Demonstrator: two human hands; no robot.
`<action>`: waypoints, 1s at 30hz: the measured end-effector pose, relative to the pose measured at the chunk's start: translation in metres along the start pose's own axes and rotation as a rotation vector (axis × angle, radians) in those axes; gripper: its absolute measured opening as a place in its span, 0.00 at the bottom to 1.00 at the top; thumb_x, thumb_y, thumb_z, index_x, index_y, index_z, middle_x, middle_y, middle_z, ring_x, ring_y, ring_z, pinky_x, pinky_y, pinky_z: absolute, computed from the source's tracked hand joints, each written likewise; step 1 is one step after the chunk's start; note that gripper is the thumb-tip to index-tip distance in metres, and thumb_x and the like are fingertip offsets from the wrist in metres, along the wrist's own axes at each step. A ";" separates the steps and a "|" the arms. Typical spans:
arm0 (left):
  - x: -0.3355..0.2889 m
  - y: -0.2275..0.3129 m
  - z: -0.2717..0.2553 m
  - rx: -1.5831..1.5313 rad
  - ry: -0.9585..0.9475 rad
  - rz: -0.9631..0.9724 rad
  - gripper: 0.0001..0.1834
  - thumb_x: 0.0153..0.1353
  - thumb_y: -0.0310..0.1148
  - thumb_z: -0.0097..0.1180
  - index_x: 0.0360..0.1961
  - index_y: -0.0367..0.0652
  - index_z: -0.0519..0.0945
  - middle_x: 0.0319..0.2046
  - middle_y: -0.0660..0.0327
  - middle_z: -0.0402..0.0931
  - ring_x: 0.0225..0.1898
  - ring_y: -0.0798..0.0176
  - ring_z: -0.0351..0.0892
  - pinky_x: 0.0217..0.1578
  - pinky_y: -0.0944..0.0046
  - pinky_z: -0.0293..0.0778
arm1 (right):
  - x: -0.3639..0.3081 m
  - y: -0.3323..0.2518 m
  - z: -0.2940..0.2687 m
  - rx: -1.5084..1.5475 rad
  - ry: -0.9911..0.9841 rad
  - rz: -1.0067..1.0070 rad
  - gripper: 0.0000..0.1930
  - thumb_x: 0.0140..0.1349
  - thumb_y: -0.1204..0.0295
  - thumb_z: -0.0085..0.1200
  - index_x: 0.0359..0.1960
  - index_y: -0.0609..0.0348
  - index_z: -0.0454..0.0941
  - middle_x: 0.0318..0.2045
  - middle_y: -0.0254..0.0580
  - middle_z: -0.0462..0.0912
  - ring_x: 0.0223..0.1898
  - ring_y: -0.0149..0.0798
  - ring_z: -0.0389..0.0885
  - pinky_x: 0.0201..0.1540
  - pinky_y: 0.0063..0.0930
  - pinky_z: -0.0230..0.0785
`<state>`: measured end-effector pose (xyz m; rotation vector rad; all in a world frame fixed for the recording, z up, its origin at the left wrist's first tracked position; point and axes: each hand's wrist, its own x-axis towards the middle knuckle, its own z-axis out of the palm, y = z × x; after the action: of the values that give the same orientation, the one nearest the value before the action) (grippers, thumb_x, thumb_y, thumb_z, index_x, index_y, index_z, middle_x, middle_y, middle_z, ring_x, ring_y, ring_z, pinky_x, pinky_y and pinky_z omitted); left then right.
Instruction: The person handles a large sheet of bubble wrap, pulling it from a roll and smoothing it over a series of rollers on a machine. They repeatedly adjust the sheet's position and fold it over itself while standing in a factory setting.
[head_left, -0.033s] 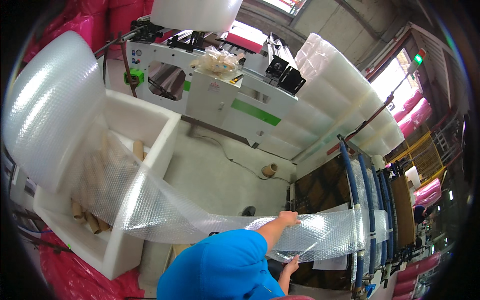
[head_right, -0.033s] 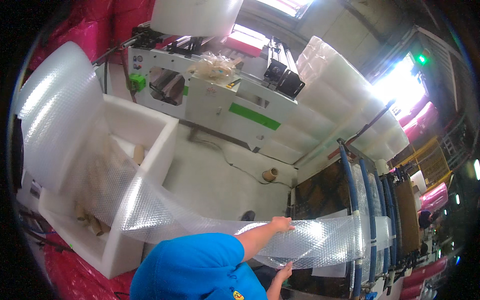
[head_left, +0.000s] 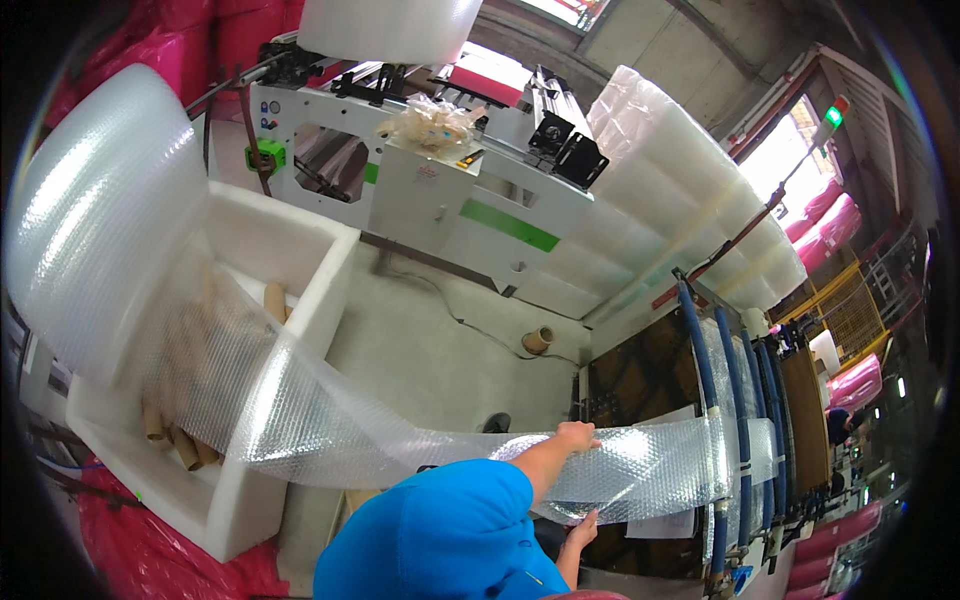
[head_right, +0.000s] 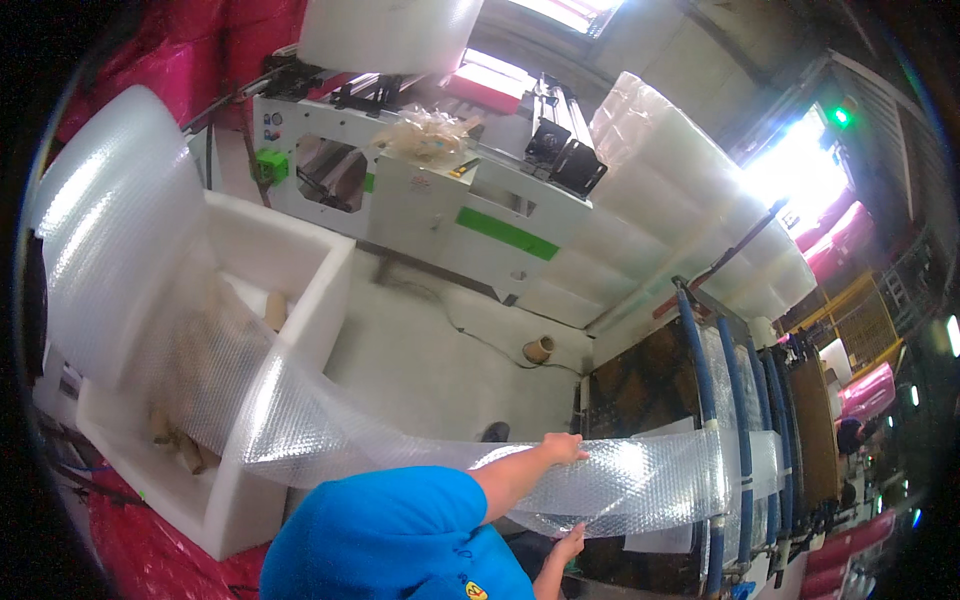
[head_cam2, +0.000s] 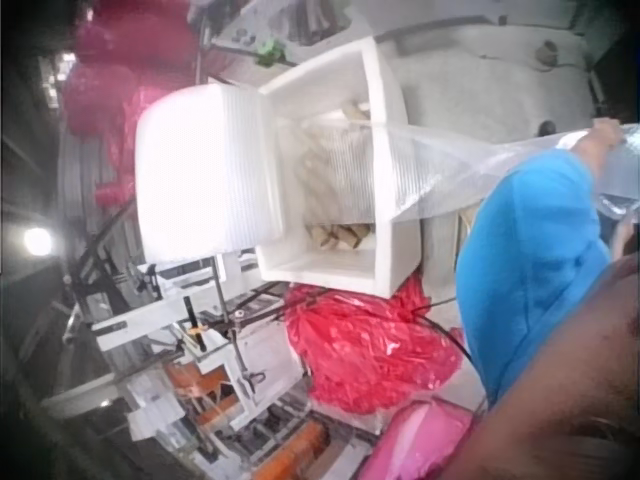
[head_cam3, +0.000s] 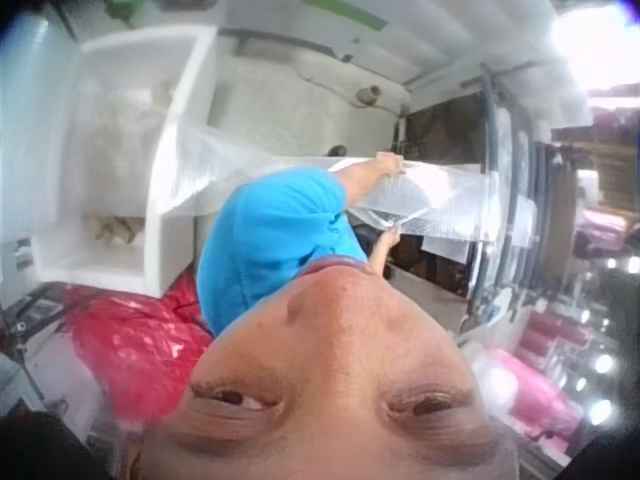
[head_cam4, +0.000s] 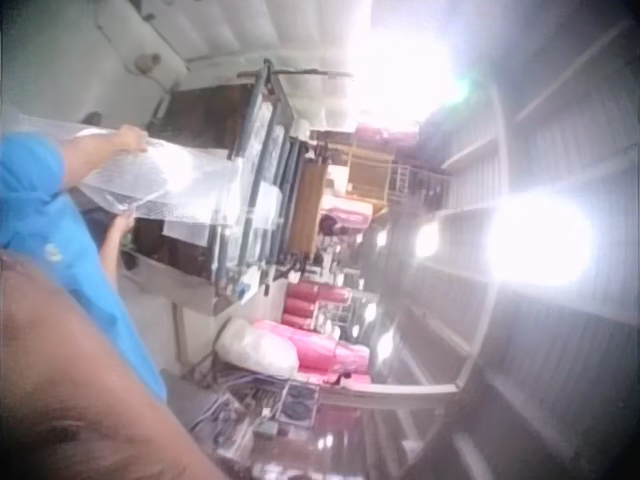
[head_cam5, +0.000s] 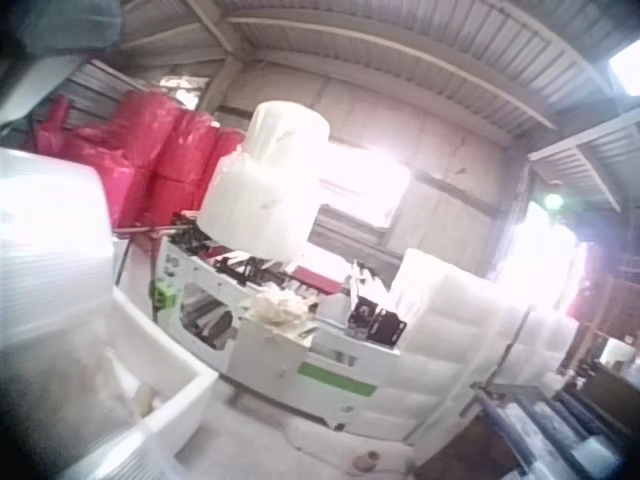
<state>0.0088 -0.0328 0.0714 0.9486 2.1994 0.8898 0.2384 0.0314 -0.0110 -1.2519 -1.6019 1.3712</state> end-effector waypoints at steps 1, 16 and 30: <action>0.000 0.000 0.000 -0.006 0.013 -0.002 0.27 0.50 0.54 0.43 0.42 0.43 0.66 0.38 0.55 0.71 0.42 0.56 0.69 0.38 0.57 0.65 | 0.003 0.001 -0.001 0.006 -0.012 -0.021 0.23 0.56 0.54 0.39 0.28 0.69 0.69 0.15 0.38 0.69 0.12 0.30 0.65 0.11 0.22 0.58; 0.062 0.031 0.028 0.060 0.042 0.065 0.31 0.50 0.57 0.39 0.45 0.43 0.63 0.38 0.48 0.70 0.42 0.50 0.68 0.40 0.55 0.64 | 0.040 -0.034 -0.011 -0.096 0.199 -0.082 0.21 0.54 0.55 0.41 0.24 0.65 0.71 0.19 0.40 0.74 0.23 0.33 0.70 0.28 0.27 0.62; 0.172 0.164 0.057 0.024 0.113 0.284 0.26 0.51 0.55 0.40 0.38 0.42 0.64 0.34 0.45 0.70 0.38 0.44 0.68 0.37 0.52 0.63 | 0.174 -0.095 -0.070 0.379 0.268 -0.131 0.18 0.55 0.56 0.43 0.22 0.60 0.69 0.18 0.32 0.70 0.21 0.25 0.67 0.25 0.18 0.60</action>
<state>0.0143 0.2067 0.1193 1.2734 2.2071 1.0706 0.2269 0.2197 0.0810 -1.0322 -1.1549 1.2886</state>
